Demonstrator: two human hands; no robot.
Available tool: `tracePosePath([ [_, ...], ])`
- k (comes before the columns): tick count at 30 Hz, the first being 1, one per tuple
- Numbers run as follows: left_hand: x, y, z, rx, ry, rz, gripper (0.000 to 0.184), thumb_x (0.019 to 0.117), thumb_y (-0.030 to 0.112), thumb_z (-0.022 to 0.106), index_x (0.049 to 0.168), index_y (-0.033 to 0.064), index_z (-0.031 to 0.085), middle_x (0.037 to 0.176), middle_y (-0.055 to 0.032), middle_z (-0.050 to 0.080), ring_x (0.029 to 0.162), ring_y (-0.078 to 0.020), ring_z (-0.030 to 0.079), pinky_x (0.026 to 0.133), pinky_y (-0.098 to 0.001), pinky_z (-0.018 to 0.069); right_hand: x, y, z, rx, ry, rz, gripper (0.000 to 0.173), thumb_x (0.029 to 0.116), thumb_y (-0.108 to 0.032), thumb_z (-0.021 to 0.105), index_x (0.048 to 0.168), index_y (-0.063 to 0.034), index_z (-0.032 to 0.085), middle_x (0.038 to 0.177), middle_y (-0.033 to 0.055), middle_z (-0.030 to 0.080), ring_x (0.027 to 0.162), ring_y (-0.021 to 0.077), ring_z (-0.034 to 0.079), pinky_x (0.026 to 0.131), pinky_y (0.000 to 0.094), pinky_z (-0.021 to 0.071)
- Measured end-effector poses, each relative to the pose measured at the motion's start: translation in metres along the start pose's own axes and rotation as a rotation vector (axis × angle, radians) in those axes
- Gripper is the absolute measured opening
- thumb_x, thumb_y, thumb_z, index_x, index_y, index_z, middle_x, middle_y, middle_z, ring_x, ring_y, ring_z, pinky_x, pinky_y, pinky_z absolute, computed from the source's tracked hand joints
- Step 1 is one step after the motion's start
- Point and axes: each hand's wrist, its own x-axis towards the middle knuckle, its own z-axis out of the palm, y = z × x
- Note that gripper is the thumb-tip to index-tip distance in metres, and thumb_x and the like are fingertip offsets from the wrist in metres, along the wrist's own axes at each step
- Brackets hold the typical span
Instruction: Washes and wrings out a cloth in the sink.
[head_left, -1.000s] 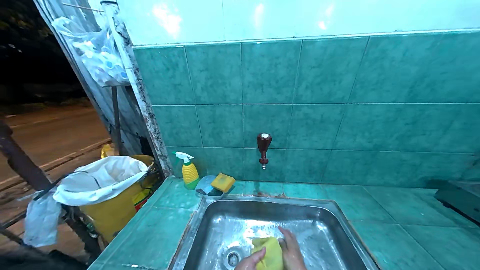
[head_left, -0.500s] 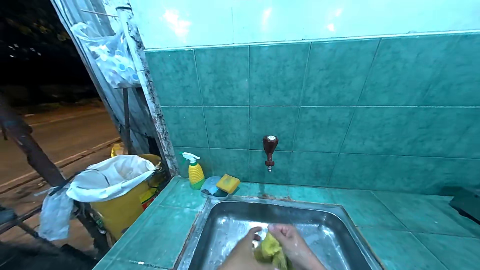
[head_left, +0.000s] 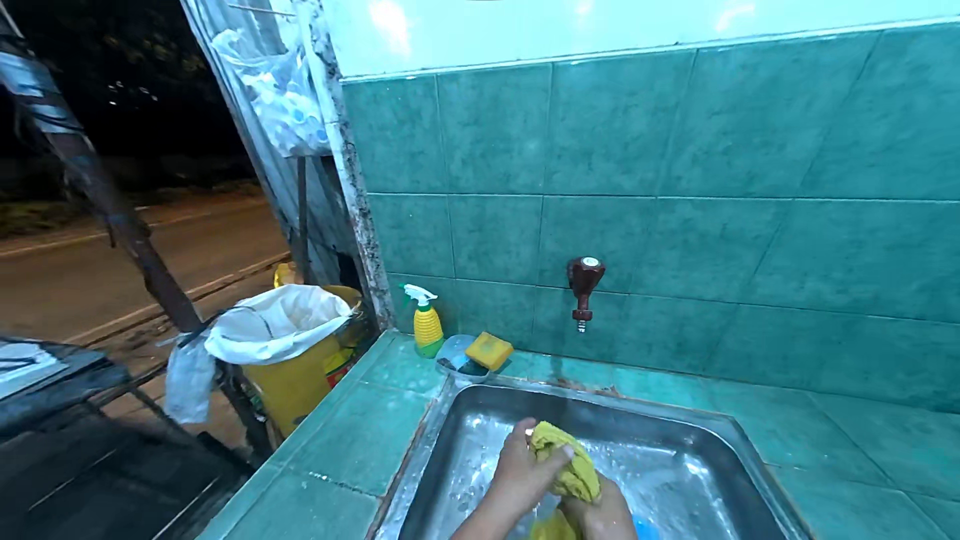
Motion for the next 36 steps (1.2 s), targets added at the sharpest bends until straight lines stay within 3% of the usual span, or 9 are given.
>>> tracePosePath([
  [2,0.000,-0.001,0.011,-0.107,-0.037,-0.080,0.108,0.0890,0.047,0.077,0.164,0.0107,0.008,0.146,-0.0271,0.050,0.123,-0.0362,0.062,0.098,-0.0524,0.0548,-0.008,-0.021,0.004,-0.297,0.030,0.049,0.043,0.0880,-0.015,0.075,0.126,0.0044,0.066,0.113,0.0262,0.071,0.109,0.0420,0.069,0.097,0.0617,0.0509],
  [7,0.016,-0.018,0.040,-0.237,0.219,-0.006,0.036,0.0985,0.029,0.068,0.122,0.0021,0.065,0.110,-0.0163,0.068,0.101,-0.0240,0.065,0.091,-0.0442,0.0534,-0.032,-0.040,0.031,-0.525,0.001,0.024,0.040,0.0932,-0.018,0.068,0.126,0.0045,0.065,0.120,0.0238,0.069,0.110,0.0399,0.069,0.097,0.0567,0.0525],
  [12,0.015,-0.013,0.041,-0.487,0.237,-0.161,0.049,0.1044,0.043,0.057,0.119,-0.0033,0.063,0.105,-0.0184,0.065,0.096,-0.0254,0.063,0.088,-0.0435,0.0530,-0.020,-0.008,0.028,0.059,-0.094,0.113,0.030,0.0834,-0.005,0.076,0.110,0.0055,0.067,0.094,0.0181,0.071,0.089,0.0269,0.070,0.085,0.0477,0.0565],
  [16,0.022,-0.019,0.037,-0.634,-0.055,-0.088,0.033,0.1090,0.029,0.044,0.085,0.0095,0.056,0.064,0.0012,0.053,0.057,-0.0104,0.054,0.058,-0.0280,0.0500,-0.012,0.011,0.018,0.509,-0.296,0.137,0.028,0.0781,0.006,0.074,0.104,0.0016,0.065,0.082,0.0051,0.072,0.073,0.0114,0.069,0.073,0.0318,0.0609],
  [20,0.024,-0.011,-0.001,-0.433,-0.454,-0.055,0.050,0.0989,0.013,0.046,0.149,0.0156,0.044,0.119,-0.0090,0.069,0.097,-0.0177,0.068,0.083,-0.0368,0.0558,-0.001,0.004,0.001,0.142,-0.303,-0.017,0.053,0.0748,-0.022,0.086,0.120,-0.0005,0.067,0.101,0.0105,0.073,0.093,0.0196,0.071,0.087,0.0412,0.0596],
  [22,0.023,-0.003,-0.019,-0.250,-0.573,-0.149,0.068,0.0956,0.017,0.048,0.160,0.0252,0.030,0.149,-0.0127,0.049,0.120,-0.0265,0.058,0.090,-0.0493,0.0523,-0.001,-0.019,-0.008,-0.339,-0.193,0.007,0.058,0.0822,-0.028,0.081,0.132,-0.0031,0.063,0.114,0.0209,0.071,0.107,0.0362,0.069,0.095,0.0573,0.0534],
  [25,0.014,0.010,-0.020,-0.162,-0.417,-0.318,0.052,0.1043,0.036,0.052,0.153,0.0210,0.044,0.143,-0.0167,0.053,0.126,-0.0362,0.056,0.093,-0.0626,0.0502,-0.002,-0.041,-0.005,-0.824,-0.076,0.049,0.052,0.0913,-0.024,0.071,0.140,-0.0111,0.059,0.121,0.0188,0.071,0.117,0.0383,0.066,0.101,0.0577,0.0478],
  [31,0.019,-0.002,0.035,-0.514,0.302,-0.126,0.028,0.0990,0.011,0.067,0.123,-0.0016,0.064,0.103,-0.0148,0.068,0.083,-0.0202,0.064,0.073,-0.0359,0.0543,-0.016,-0.052,0.023,-0.883,0.005,-0.050,0.031,0.0965,-0.014,0.061,0.124,-0.0006,0.066,0.106,0.0211,0.074,0.104,0.0398,0.071,0.092,0.0558,0.0532],
  [36,0.028,-0.007,0.050,-0.520,0.403,-0.051,0.045,0.1087,0.033,0.051,0.081,0.0015,0.066,0.062,-0.0033,0.056,0.052,-0.0120,0.053,0.053,-0.0283,0.0469,-0.014,-0.054,0.016,-0.604,-0.172,0.278,0.039,0.0966,-0.027,0.066,0.125,0.0004,0.066,0.121,0.0220,0.069,0.117,0.0372,0.066,0.098,0.0547,0.0513],
])
